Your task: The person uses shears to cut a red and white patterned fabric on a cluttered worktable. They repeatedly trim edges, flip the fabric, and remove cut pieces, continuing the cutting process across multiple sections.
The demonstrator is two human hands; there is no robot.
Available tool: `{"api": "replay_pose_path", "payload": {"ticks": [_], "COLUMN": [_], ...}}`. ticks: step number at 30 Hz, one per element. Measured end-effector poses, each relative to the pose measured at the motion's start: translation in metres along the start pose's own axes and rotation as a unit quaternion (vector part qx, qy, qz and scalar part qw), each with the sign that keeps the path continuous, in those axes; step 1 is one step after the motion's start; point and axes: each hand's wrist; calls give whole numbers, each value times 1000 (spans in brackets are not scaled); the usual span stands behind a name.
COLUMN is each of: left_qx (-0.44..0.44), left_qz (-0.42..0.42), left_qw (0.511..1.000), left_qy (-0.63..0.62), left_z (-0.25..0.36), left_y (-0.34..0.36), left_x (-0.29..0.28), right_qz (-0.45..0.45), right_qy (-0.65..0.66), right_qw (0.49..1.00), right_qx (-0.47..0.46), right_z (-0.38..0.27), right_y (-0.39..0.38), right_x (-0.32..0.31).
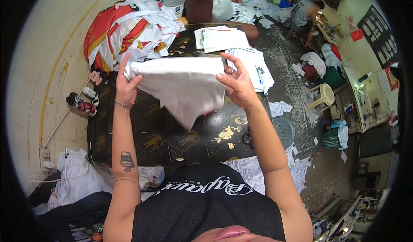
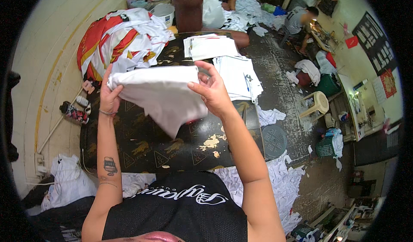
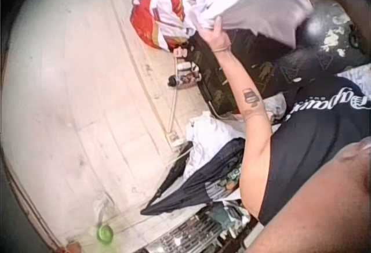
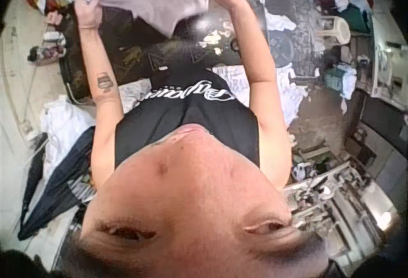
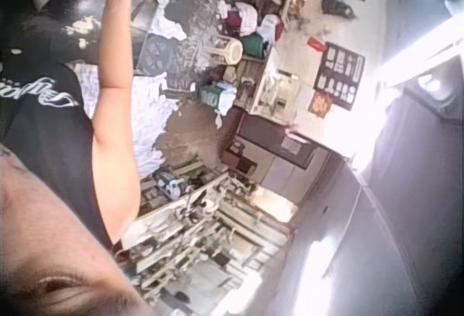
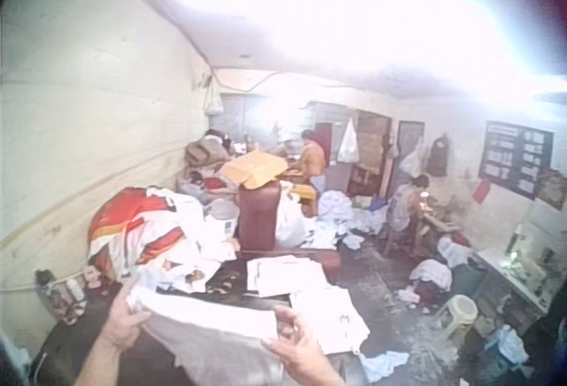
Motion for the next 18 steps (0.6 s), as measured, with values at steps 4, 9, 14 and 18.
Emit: {"api": "replay_pose_path", "payload": {"ticks": [4, 9, 14, 18], "left_qx": [-16, 155, -111, -230], "left_qz": [-18, 75, -223, -225], "left_qw": [944, 789, 752, 774], "left_qy": [328, 589, 610, 546], "left_z": [8, -95, -132, -118], "left_y": [-21, -127, -225, -191], "left_x": [-2, 12, -11, -49], "right_qz": [-22, 43, -48, -118], "right_qy": [-114, -452, -649, -512], "right_qw": [993, 890, 735, 802], "right_qx": [-25, -43, 188, 285], "right_z": [0, 106, 171, 140], "right_y": [-4, -70, -161, -120], "right_x": [-10, -79, -124, -144]}}
Point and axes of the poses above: each hand's wrist, its own y-axis towards the middle knuckle, its own x-axis out of the palm, z = x × y, and after that the axes turned 11 degrees about y, right-handed
